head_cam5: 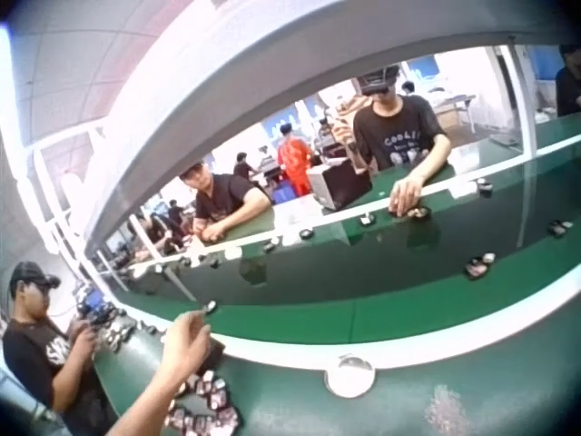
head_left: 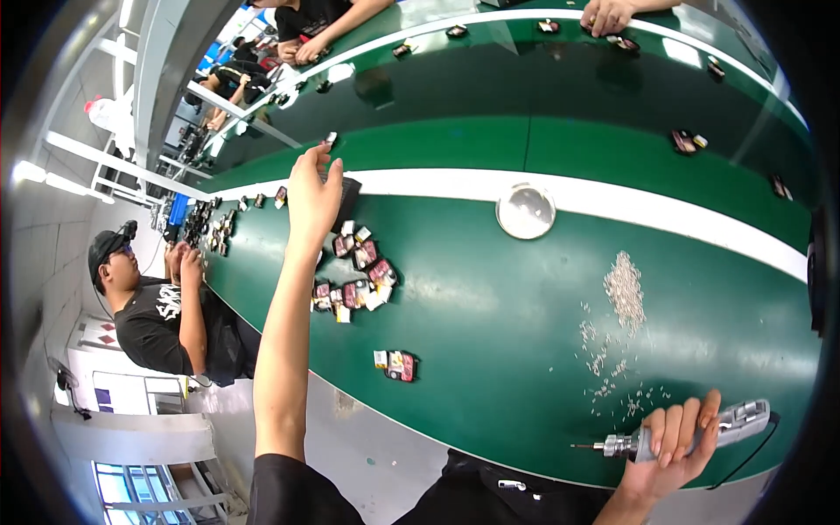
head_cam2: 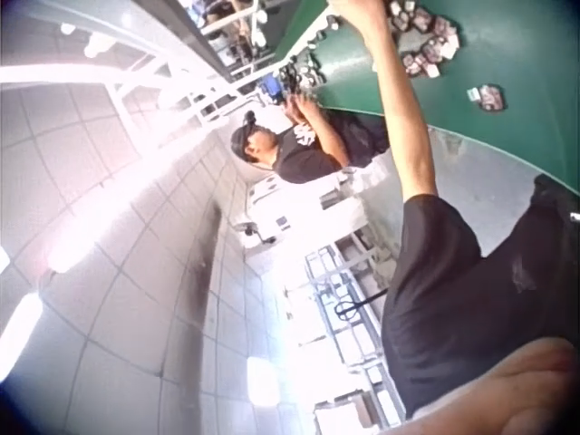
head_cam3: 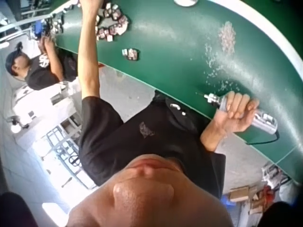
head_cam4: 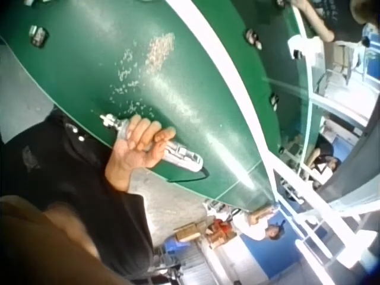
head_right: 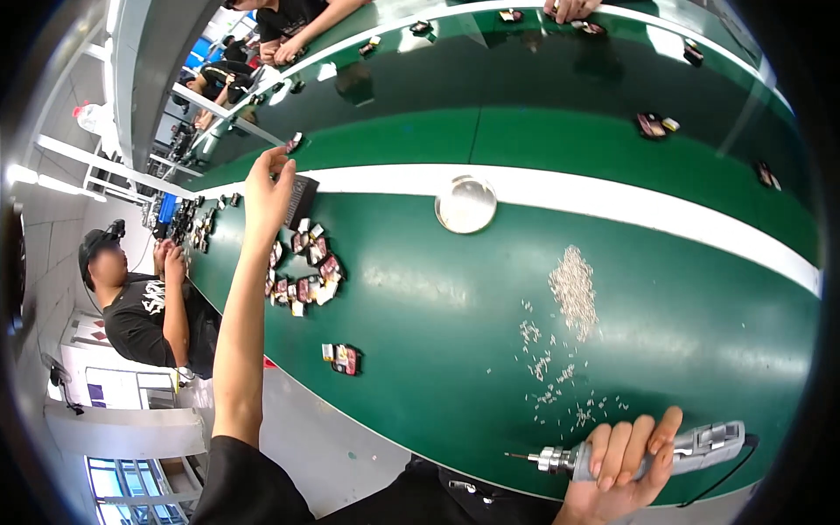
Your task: Assembling small electronic components using an electric power screwdriver on a factory production line.
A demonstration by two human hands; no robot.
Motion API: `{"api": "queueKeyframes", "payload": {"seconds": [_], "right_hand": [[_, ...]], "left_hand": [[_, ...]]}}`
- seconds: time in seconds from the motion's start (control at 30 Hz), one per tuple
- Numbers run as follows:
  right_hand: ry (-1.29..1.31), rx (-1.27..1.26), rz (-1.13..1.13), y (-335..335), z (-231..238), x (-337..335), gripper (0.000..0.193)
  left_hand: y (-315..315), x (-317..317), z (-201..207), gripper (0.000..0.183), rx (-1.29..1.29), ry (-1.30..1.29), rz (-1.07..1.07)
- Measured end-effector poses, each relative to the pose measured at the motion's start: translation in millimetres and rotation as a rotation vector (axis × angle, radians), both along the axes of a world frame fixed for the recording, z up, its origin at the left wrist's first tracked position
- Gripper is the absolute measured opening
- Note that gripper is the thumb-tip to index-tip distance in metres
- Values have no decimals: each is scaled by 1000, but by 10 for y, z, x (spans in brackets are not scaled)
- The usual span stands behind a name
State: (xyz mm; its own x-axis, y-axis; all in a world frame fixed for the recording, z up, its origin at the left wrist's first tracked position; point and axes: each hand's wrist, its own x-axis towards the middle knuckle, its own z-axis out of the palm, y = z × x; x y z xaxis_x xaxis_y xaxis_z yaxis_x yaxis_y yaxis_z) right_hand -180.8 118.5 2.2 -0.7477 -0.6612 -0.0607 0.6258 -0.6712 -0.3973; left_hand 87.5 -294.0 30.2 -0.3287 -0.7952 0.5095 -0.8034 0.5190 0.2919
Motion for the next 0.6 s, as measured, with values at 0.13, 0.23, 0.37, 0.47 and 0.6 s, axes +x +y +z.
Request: {"api": "queueKeyframes", "payload": {"seconds": [0.13,0.23,0.37,0.47,0.6], "right_hand": [[-61,60,116,-73,168,-23,11],[-100,68,103,-113,161,-49,11],[-159,95,93,-158,203,-55,14],[-206,110,108,-150,210,-69,15],[-204,108,126,-94,263,-56,14]], "left_hand": [[-1236,518,-306,51,-83,-352,354],[-1686,448,-478,56,178,-346,472],[-1830,391,-471,43,188,-360,394],[-1794,488,-399,34,158,-397,303],[-1368,408,-267,39,160,-212,78]]}}
